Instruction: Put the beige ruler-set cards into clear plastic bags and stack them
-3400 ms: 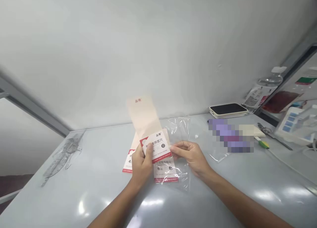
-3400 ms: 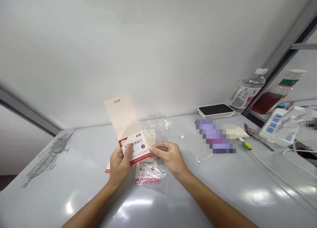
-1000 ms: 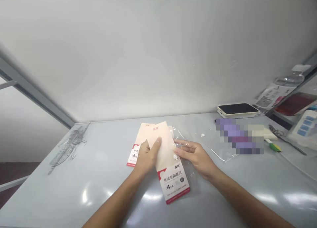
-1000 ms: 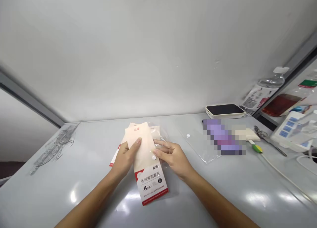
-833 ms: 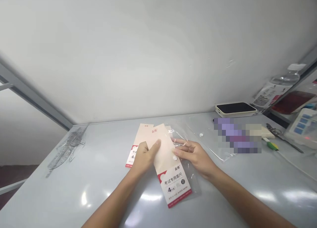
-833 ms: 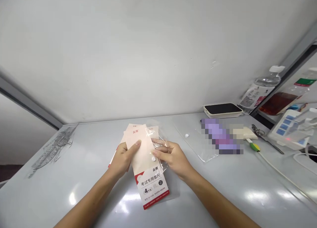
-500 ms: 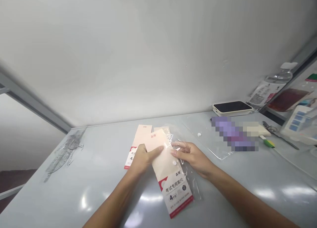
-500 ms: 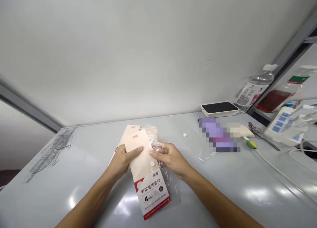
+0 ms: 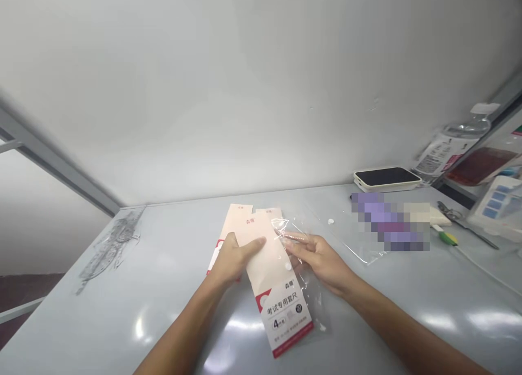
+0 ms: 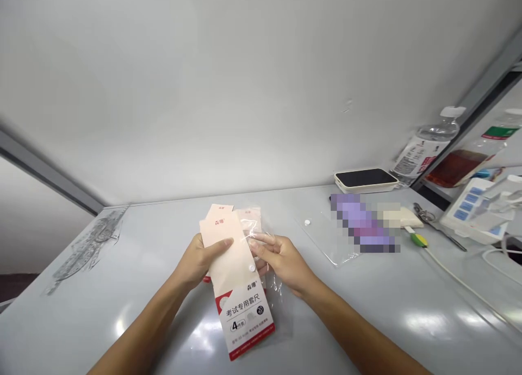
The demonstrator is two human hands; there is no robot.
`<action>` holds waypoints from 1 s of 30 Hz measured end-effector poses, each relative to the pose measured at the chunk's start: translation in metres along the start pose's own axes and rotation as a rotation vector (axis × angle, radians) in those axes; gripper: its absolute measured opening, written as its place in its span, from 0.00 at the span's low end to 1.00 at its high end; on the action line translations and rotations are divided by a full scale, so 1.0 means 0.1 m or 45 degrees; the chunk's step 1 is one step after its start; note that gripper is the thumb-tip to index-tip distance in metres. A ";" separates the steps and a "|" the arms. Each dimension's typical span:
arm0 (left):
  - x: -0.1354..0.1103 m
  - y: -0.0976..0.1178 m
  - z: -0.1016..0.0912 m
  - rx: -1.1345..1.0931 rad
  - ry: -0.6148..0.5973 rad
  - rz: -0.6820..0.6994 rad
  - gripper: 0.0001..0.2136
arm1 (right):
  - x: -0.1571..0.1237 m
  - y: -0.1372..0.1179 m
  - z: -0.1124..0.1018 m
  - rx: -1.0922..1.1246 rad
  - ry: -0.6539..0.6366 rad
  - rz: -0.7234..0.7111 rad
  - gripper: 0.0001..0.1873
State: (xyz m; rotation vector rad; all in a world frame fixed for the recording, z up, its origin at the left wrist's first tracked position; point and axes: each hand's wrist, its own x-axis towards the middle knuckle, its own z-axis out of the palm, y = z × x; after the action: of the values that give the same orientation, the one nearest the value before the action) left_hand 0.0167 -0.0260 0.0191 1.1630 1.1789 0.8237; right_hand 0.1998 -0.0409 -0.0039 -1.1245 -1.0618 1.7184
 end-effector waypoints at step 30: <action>0.02 -0.01 0.03 -0.242 -0.102 -0.086 0.11 | 0.00 -0.05 -0.02 0.003 -0.169 0.020 0.20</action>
State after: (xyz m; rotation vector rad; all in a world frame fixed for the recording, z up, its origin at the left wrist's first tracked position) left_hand 0.0201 -0.0249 0.0170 0.9859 1.0450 0.8119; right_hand 0.2022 -0.0387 0.0006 -1.0315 -1.1333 1.8272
